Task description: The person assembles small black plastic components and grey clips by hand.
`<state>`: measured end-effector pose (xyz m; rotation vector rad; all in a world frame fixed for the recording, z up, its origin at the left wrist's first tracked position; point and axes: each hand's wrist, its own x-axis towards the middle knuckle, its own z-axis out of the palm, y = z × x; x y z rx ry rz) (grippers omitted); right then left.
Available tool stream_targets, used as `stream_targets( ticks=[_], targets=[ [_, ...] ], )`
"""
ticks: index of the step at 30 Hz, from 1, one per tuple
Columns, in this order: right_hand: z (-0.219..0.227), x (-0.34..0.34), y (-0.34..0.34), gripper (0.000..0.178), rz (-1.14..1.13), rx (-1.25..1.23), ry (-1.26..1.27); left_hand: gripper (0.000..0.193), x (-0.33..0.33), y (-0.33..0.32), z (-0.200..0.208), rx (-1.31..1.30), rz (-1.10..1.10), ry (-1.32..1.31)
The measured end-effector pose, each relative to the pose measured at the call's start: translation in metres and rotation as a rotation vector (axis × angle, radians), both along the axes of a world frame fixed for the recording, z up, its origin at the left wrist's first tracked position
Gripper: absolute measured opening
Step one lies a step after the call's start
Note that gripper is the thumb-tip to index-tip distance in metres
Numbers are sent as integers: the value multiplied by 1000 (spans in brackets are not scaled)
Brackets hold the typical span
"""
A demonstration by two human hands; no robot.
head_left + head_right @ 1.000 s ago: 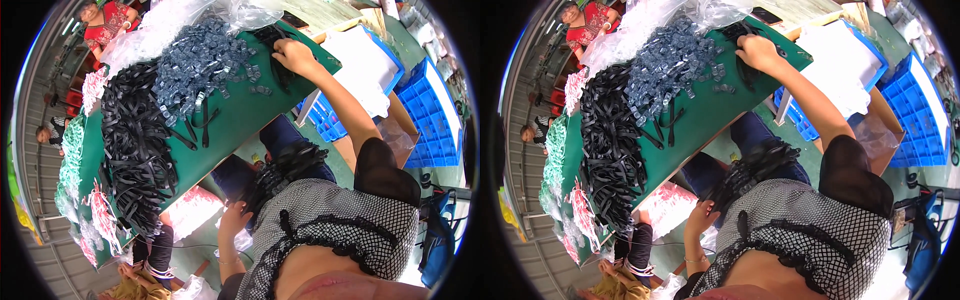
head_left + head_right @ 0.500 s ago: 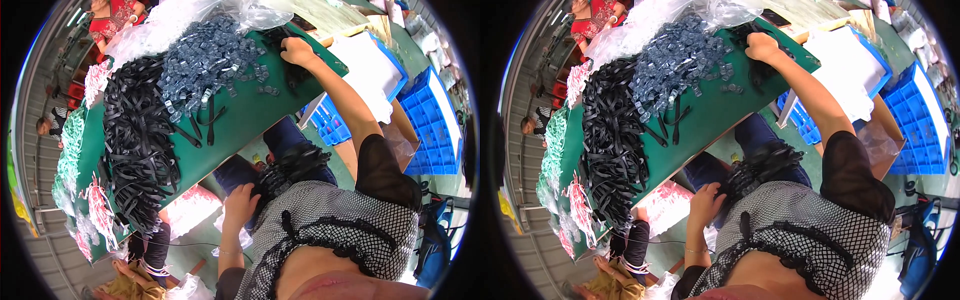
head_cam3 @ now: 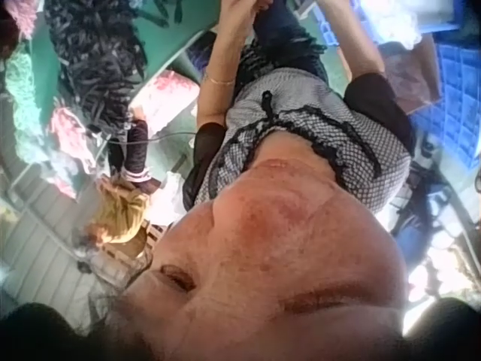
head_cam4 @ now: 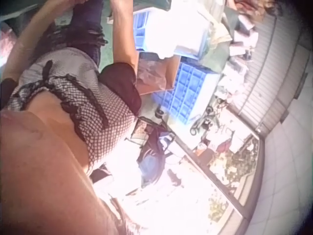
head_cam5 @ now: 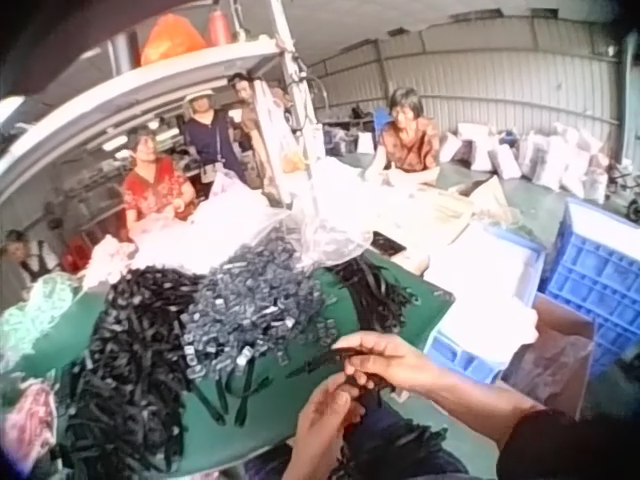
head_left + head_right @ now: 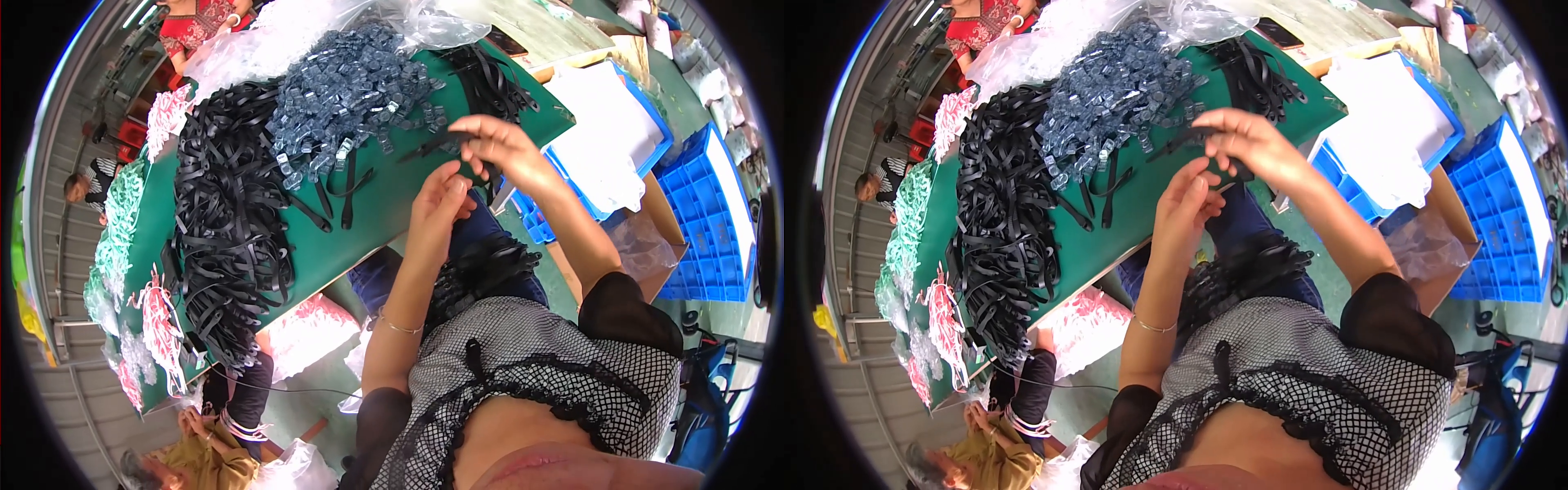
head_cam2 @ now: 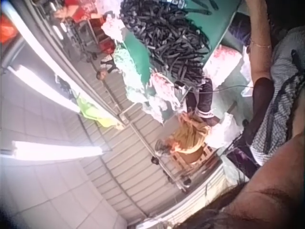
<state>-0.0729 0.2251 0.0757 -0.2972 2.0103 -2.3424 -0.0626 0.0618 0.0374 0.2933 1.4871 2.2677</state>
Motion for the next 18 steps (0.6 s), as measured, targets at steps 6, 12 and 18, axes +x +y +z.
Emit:
stream_targets(
  ticks=[6,12,18],
  targets=[
    [-18,35,-29,26,-66,222,179,22,7,-3,-11,195,159,-17],
    [-20,52,-42,22,-138,178,65,16,12,-23,-8,376,289,-83],
    [-25,59,-44,21,-32,182,102,18,14,-41,-1,452,243,-39]
  ],
)
